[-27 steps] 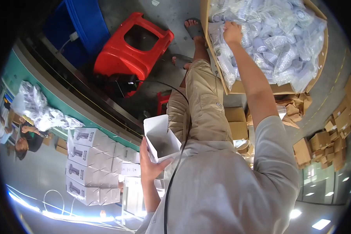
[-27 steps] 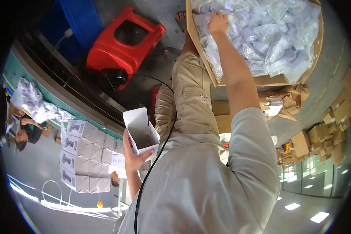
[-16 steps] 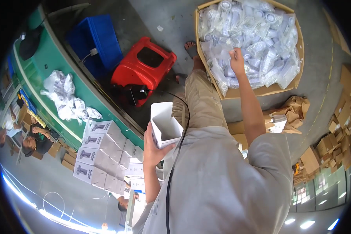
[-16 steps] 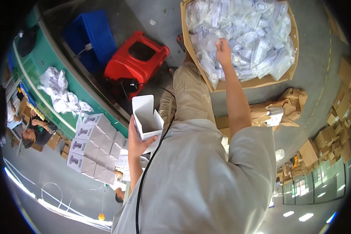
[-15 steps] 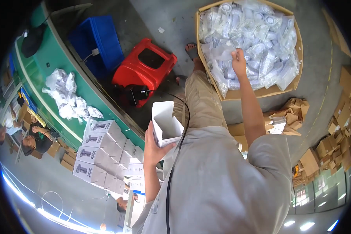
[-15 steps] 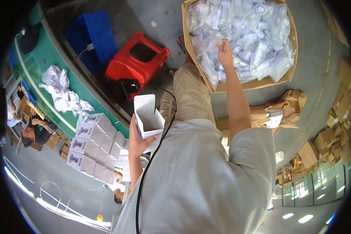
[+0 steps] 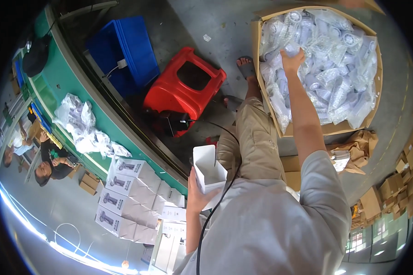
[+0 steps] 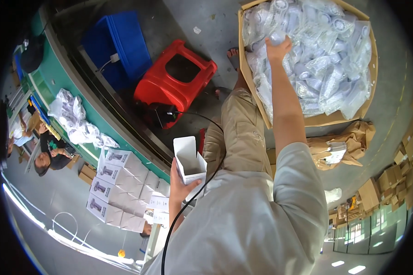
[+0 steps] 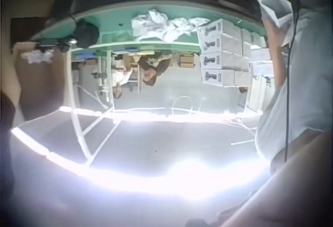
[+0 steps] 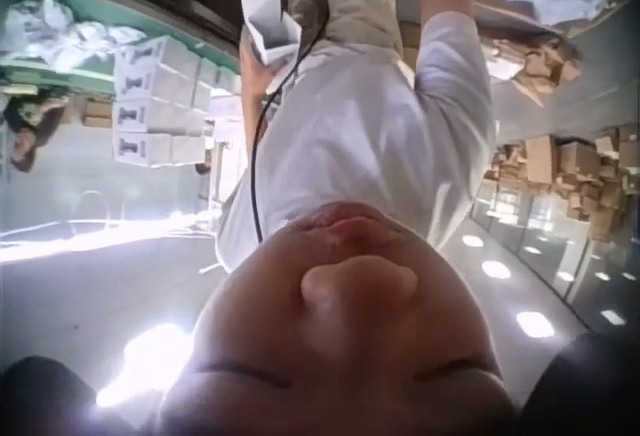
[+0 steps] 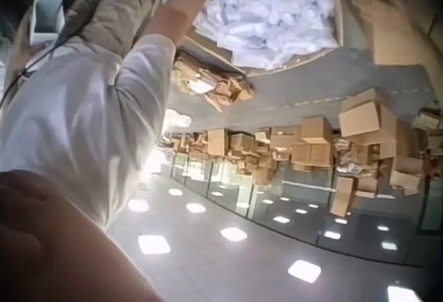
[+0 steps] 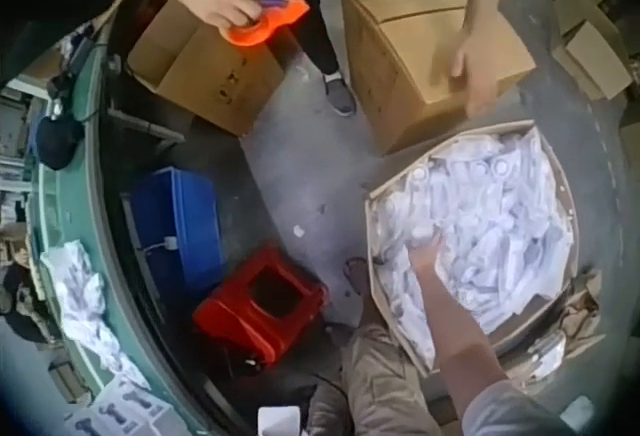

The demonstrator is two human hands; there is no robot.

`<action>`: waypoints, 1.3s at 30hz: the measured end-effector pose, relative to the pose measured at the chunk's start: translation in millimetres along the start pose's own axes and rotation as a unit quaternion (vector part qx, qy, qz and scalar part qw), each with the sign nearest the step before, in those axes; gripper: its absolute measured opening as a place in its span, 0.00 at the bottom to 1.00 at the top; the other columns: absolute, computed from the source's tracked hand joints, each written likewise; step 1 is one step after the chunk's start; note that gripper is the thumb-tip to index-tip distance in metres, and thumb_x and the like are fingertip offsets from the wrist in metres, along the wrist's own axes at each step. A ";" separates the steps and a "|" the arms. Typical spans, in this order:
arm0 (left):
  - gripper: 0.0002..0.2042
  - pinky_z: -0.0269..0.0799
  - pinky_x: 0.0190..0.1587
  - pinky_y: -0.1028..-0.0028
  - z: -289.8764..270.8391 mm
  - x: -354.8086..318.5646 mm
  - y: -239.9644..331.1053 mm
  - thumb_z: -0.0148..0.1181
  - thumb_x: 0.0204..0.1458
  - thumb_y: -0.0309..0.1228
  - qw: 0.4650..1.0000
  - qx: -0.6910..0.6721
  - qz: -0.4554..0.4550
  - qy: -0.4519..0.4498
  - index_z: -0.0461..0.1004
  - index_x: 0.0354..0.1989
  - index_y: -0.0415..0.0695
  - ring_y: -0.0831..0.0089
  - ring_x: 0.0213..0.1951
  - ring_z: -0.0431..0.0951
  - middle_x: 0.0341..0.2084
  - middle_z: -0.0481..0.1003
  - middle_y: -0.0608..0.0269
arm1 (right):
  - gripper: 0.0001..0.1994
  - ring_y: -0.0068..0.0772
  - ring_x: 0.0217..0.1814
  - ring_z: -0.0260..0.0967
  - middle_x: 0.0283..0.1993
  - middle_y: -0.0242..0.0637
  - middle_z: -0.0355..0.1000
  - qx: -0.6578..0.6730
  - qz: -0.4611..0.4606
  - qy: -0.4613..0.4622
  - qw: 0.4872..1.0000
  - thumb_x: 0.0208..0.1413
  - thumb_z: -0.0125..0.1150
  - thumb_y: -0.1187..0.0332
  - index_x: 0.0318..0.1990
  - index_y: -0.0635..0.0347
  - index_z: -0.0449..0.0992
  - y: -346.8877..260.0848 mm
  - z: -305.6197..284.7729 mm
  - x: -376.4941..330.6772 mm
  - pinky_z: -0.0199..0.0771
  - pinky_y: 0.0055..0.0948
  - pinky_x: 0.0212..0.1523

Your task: The person packs electronic appliances into retail cardboard boxes by hand, first wrapping each appliance in bubble wrap, then placing a user manual inside the box with the wrapped appliance.

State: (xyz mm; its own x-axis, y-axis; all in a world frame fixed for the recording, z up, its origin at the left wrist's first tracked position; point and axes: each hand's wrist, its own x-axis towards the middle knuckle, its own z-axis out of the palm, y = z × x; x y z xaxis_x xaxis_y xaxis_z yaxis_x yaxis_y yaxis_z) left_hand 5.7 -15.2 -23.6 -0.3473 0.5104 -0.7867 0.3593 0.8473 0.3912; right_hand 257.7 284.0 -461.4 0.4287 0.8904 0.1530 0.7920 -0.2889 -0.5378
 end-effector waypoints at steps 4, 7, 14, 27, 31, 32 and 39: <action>0.53 0.60 0.55 0.64 1.7 8.2 6.3 0.75 0.26 0.30 0.998 -0.042 -0.043 -0.008 0.46 0.62 0.35 0.52 0.53 0.63 0.50 0.61 0.45 | 0.33 0.53 0.53 0.65 0.49 0.53 0.68 -0.047 0.388 -0.084 0.917 0.39 0.69 0.54 0.52 0.63 0.68 4.0 10.6 -35.8 0.65 0.38 0.53; 0.53 0.60 0.55 0.64 -0.3 -6.0 0.8 0.75 0.26 0.29 0.999 -0.046 -0.020 -0.007 0.45 0.62 0.34 0.52 0.53 0.63 0.51 0.61 0.45 | 0.26 0.52 0.52 0.66 0.47 0.53 0.70 -0.052 0.328 -0.361 0.872 0.46 0.59 0.52 0.47 0.63 0.72 0.3 -9.9 -91.3 0.66 0.38 0.52; 0.53 0.60 0.56 0.64 5.5 -1.6 5.2 0.75 0.26 0.27 0.994 -0.096 -0.051 0.005 0.45 0.62 0.35 0.53 0.54 0.63 0.52 0.60 0.45 | 0.17 0.44 0.44 0.67 0.47 0.49 0.68 0.043 0.267 -0.367 0.890 0.52 0.50 0.61 0.41 0.67 0.73 54.3 -30.6 -74.2 0.68 0.32 0.45; 0.53 0.63 0.53 0.64 3.7 -13.8 32.1 0.74 0.27 0.26 0.984 -0.141 0.072 0.085 0.43 0.64 0.38 0.56 0.52 0.64 0.51 0.59 0.48 | 0.14 0.23 0.34 0.61 0.35 0.39 0.71 0.242 0.004 -0.434 0.868 0.50 0.37 0.69 0.26 0.66 0.71 -173.9 -263.9 51.2 0.61 0.22 0.38; 0.53 0.64 0.52 0.63 -1.4 -28.6 33.6 0.74 0.27 0.28 0.971 -0.151 0.125 0.138 0.45 0.64 0.39 0.53 0.51 0.65 0.49 0.61 0.47 | 0.13 0.27 0.30 0.64 0.26 0.38 0.69 0.347 -0.055 -0.467 0.812 0.50 0.36 0.69 0.22 0.64 0.68 -221.2 -310.9 54.4 0.63 0.26 0.36; 0.53 0.64 0.52 0.62 -2.2 -32.5 34.1 0.74 0.27 0.28 0.968 -0.148 0.135 0.151 0.45 0.64 0.39 0.53 0.51 0.65 0.49 0.61 0.47 | 0.13 0.28 0.29 0.64 0.26 0.38 0.69 0.345 -0.062 -0.495 0.795 0.50 0.35 0.69 0.22 0.63 0.68 -227.8 -321.8 51.0 0.63 0.27 0.36; 0.52 0.62 0.54 0.64 -15.0 -74.5 22.5 0.74 0.26 0.28 0.931 -0.210 0.160 0.250 0.46 0.63 0.37 0.56 0.53 0.64 0.50 0.60 0.47 | 0.05 0.30 0.37 0.65 0.33 0.40 0.67 0.172 -0.220 -0.731 0.622 0.50 0.46 0.74 0.33 0.62 0.68 -250.9 -432.3 -43.0 0.64 0.29 0.40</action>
State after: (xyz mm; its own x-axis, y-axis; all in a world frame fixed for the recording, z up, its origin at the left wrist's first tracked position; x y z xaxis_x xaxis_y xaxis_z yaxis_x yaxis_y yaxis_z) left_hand 26.6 -32.0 51.0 -0.6791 0.6617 -0.3178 0.1795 0.5695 0.8022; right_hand 228.5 166.2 25.3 -0.8499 0.2970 -0.4353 0.4454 -0.0364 -0.8946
